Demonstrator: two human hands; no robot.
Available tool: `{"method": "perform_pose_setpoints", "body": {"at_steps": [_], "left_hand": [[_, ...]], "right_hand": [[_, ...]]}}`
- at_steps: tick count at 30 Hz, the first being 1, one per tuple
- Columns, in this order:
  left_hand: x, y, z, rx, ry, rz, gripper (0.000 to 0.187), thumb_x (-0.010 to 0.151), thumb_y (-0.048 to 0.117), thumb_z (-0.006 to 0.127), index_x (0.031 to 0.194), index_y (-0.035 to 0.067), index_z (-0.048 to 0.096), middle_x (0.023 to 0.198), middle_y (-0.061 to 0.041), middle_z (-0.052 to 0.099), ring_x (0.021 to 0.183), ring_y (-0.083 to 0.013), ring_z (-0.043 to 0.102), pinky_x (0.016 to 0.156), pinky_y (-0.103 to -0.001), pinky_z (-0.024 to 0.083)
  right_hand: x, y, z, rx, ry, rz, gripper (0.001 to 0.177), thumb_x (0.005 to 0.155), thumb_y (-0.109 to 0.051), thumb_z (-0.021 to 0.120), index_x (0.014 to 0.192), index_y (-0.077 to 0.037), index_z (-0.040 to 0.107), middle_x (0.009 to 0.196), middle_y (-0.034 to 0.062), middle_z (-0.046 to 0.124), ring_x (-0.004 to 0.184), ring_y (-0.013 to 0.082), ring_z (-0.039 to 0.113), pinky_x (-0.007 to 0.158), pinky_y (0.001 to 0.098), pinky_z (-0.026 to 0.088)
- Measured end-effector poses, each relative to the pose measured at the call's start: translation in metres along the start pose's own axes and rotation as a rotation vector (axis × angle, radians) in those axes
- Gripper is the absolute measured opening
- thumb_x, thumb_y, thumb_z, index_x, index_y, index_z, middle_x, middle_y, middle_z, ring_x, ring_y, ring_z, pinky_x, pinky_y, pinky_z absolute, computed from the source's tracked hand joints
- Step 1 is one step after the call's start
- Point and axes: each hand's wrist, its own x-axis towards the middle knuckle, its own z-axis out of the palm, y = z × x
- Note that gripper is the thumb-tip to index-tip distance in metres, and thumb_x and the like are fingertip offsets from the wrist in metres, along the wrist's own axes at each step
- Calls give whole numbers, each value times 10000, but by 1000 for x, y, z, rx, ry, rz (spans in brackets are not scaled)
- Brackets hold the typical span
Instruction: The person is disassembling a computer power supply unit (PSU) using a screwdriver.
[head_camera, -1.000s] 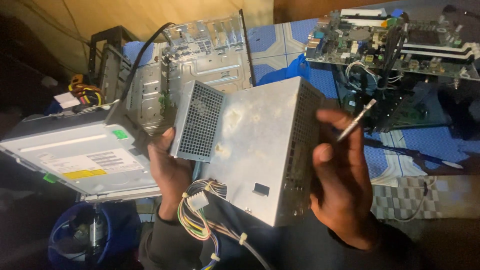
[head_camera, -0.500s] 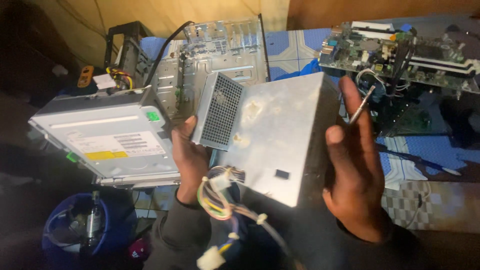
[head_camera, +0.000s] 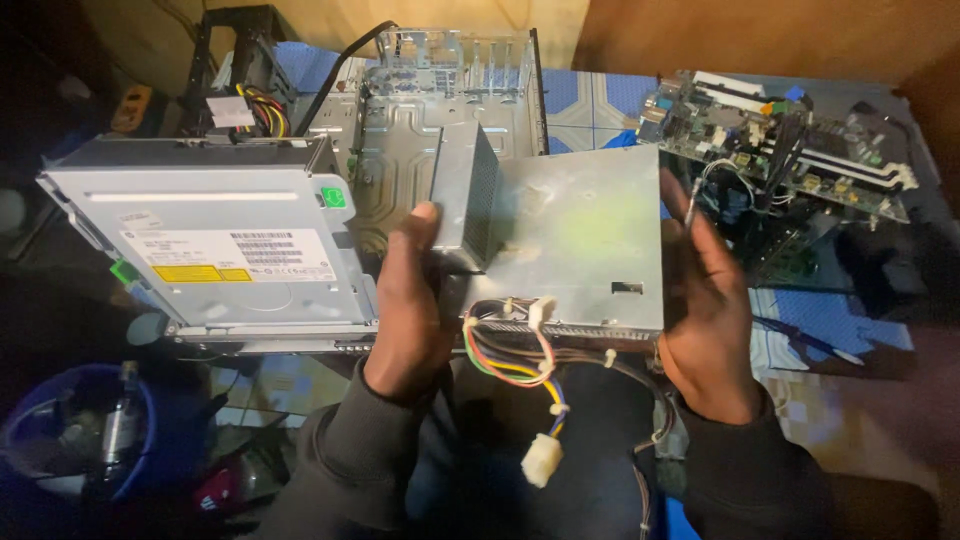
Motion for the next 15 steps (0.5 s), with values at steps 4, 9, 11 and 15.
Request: {"method": "perform_pose_setpoints", "body": {"at_steps": [4,9,11,15], "left_hand": [[6,-9,-7,186,59,40,561,1053,439,516,1226,-79,643,1019,-191,668,852,-252,647,747,-388,514],[11,-13,-4,421,82,277,649,990,395,597,1442,-61,504,1265,-121,678,1148,-144,650,977,-276,510],[11,-14,-5,446,92,273,686,982,413,603,1460,-63,478,1269,-126,664,1114,-159,640,941,-291,520],[11,-17,-6,440,91,264,774,963,457,620,1491,-72,416,1303,-164,620,1067,-184,619,893,-322,538]], "right_hand": [[8,4,2,-41,-4,15,507,1099,-189,460,1574,-22,406,1486,72,581,1302,155,609,1086,331,515],[11,1,3,-106,-26,175,516,1076,-245,483,1551,-42,471,1335,109,676,1131,187,678,946,350,549],[16,9,-12,-226,-3,145,493,1079,-257,502,1522,-42,511,1337,102,671,1136,161,661,959,323,534],[8,-5,-35,-934,220,-210,332,1127,-279,578,1358,-59,673,1251,83,699,1135,131,656,882,274,489]]}}
